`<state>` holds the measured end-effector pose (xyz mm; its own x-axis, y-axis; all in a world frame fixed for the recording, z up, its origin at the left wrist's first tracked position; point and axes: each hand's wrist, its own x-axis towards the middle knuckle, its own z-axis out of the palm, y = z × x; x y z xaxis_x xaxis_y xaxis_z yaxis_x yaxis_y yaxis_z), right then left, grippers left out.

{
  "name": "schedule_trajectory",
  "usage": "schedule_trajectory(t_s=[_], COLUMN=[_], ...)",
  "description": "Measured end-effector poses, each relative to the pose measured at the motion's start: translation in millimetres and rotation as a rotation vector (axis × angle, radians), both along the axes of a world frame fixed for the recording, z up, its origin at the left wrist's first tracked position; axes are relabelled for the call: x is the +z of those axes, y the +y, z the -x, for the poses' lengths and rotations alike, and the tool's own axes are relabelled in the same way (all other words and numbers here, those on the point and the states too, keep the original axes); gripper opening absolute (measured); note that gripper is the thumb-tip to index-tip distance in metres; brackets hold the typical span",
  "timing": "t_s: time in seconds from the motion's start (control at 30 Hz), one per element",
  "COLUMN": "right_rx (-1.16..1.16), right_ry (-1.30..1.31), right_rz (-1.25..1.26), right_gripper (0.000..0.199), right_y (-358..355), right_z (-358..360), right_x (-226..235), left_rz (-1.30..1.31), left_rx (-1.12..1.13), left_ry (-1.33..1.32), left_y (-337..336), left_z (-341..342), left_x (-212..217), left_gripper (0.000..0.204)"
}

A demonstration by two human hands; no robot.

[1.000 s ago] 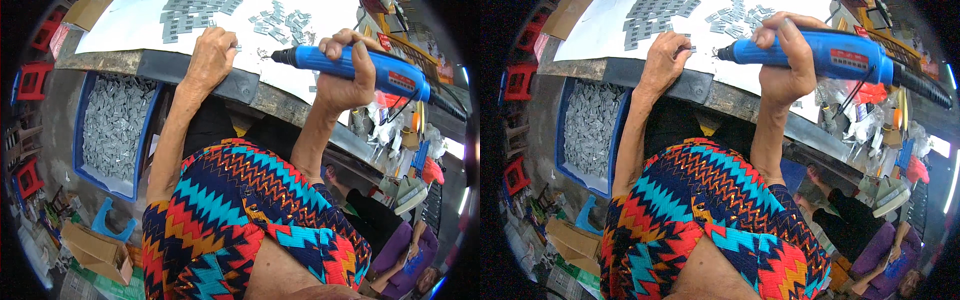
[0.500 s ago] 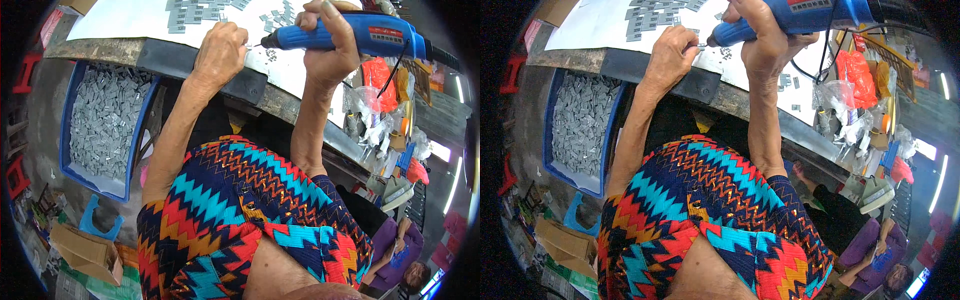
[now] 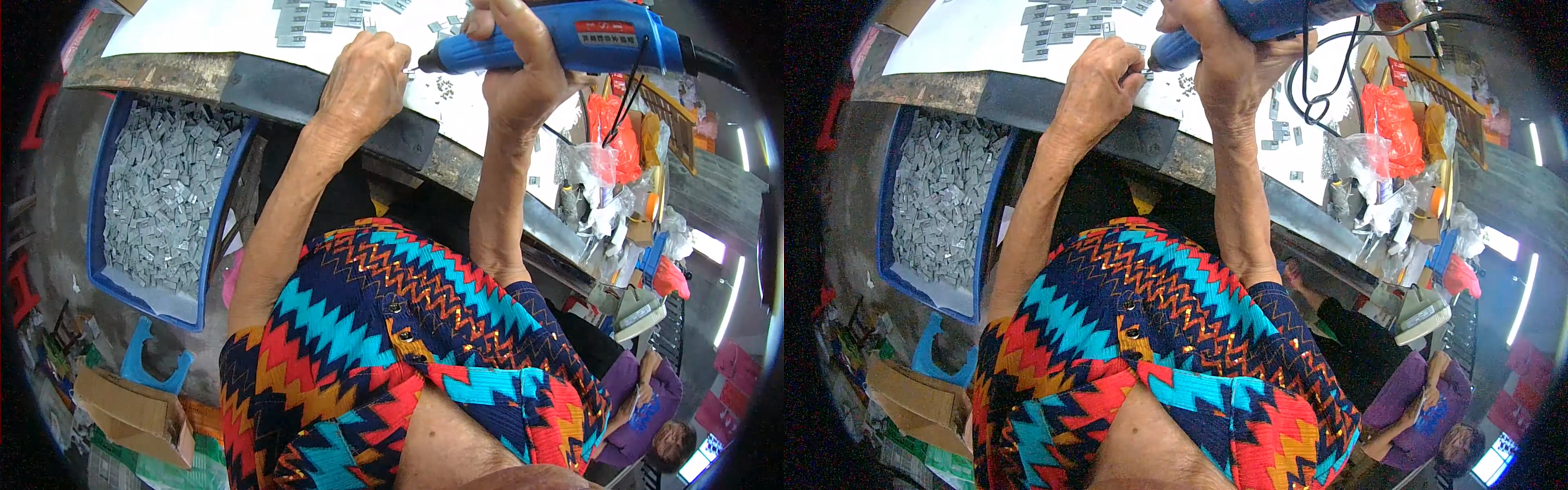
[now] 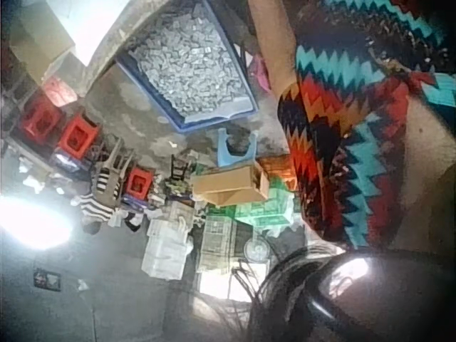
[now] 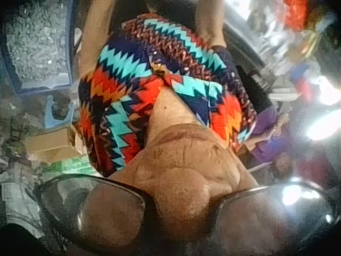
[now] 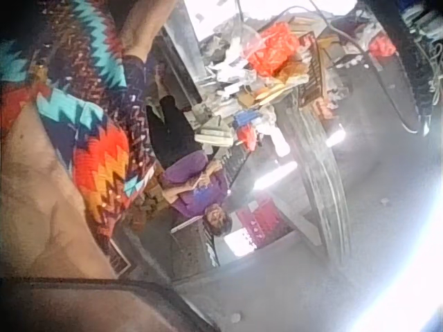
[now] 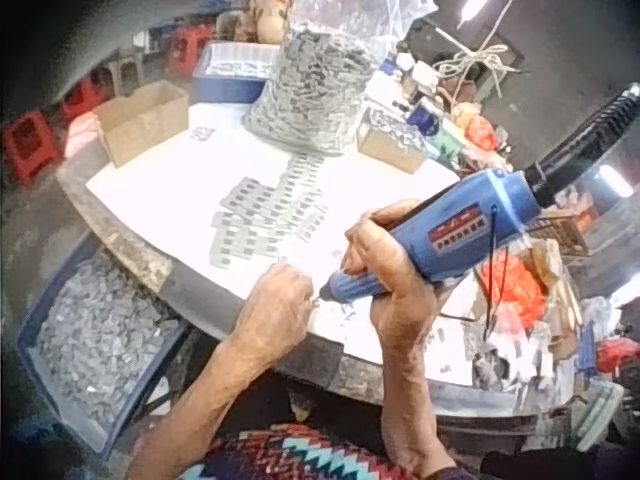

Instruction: Assembling small metal components using an electric screwdriver at a workbench.

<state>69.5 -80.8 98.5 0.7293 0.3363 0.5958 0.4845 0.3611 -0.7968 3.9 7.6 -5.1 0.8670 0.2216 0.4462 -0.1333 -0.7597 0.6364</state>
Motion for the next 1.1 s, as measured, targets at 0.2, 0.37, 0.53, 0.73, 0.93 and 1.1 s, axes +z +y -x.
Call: schedule_trajectory(t_s=[0.2,0.37,0.53,0.73,0.93,1.1], right_rx=[-0.037,-0.037,-0.084,-0.033,0.017,0.017], right_ry=[0.028,0.028,-0.046,-0.042,-0.012,-0.014], right_rz=[-0.009,-0.016,0.022,0.014,0.095,0.171], right_gripper=[0.01,0.01,0.01,0.008,0.006,0.007], right_y=[2.6,1.6,3.2,6.0,2.5,1.8], right_z=[1.6,2.3,1.3,-1.5,-4.2,-7.2], right_x=[-2.5,-1.5,-4.7,-9.8,-9.2,-16.0], left_rz=[0.001,0.002,0.016,0.053,0.079,0.105], left_rx=[0.004,0.011,-0.001,-0.014,-0.02,-0.045], left_ry=[-0.027,-0.022,-0.032,-0.002,0.031,0.089], left_y=[0.4,-2.0,-0.9,2.9,3.7,4.7], left_z=[-0.3,-1.0,-1.7,-2.0,-4.1,-3.5], left_x=[-1.2,-0.9,-1.5,-2.8,-2.8,0.3], left_gripper=[0.011,0.011,0.012,0.013,0.013,0.009])
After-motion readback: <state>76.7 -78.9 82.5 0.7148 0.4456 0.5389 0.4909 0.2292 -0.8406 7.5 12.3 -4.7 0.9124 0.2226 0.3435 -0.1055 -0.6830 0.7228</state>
